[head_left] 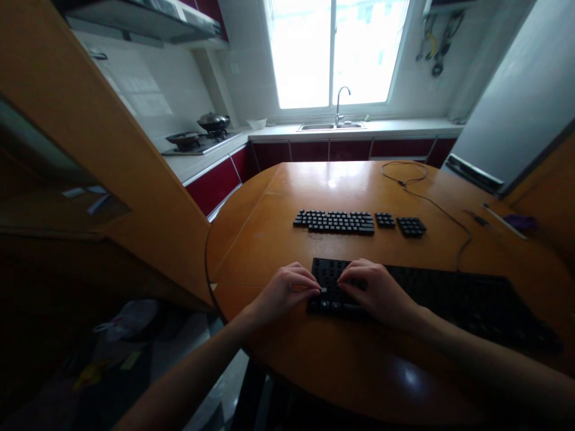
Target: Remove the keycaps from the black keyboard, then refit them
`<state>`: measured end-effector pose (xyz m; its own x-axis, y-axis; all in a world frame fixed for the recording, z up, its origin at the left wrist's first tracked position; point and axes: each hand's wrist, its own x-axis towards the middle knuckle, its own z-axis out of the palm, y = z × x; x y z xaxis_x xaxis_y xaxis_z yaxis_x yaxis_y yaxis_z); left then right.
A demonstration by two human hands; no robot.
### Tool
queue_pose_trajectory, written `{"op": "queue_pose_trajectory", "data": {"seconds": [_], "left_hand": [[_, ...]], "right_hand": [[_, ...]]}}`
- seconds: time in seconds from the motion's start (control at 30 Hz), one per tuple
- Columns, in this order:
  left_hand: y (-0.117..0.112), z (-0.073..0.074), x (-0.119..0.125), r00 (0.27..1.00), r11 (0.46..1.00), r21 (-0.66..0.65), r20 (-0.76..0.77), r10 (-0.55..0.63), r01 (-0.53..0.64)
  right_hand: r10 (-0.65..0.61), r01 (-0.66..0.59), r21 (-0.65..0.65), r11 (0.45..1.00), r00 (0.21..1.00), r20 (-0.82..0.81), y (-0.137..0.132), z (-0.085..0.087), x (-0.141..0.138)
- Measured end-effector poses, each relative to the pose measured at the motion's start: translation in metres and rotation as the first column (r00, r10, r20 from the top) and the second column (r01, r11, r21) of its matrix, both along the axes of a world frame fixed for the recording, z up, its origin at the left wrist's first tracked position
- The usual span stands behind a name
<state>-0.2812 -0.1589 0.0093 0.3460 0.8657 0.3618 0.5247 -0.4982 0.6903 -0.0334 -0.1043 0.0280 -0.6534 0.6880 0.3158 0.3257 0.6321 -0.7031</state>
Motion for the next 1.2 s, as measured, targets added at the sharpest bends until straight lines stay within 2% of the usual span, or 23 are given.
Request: {"op": "queue_pose_trajectory", "data": {"seconds": [0.17,0.4,0.6,0.87,1.2], "left_hand": [[-0.005,-0.001,0.002,0.999,0.998,0.061,-0.051,0.018,-0.015],[-0.011,-0.005,0.005,0.987,0.975,0.220,-0.154,0.046,-0.011],[-0.015,0.001,0.007,0.963,0.969,0.246,-0.263,0.054,0.012],[-0.022,0.002,0.008,0.922,0.956,0.287,-0.382,0.061,0.056],[-0.019,0.001,0.008,0.919,0.959,0.271,-0.392,0.038,0.076]], "right_hand": [[-0.038,0.036,-0.047,0.998,0.999,-0.025,-0.002,-0.009,-0.007],[-0.049,0.049,-0.006,0.999,0.999,-0.003,-0.009,-0.024,-0.012],[-0.018,0.018,0.064,0.998,1.000,-0.004,-0.013,-0.033,-0.011],[0.032,-0.039,0.303,0.952,0.999,0.028,-0.018,-0.036,-0.012],[0.027,-0.030,0.257,0.966,1.000,0.015,-0.020,-0.034,-0.013]]}}
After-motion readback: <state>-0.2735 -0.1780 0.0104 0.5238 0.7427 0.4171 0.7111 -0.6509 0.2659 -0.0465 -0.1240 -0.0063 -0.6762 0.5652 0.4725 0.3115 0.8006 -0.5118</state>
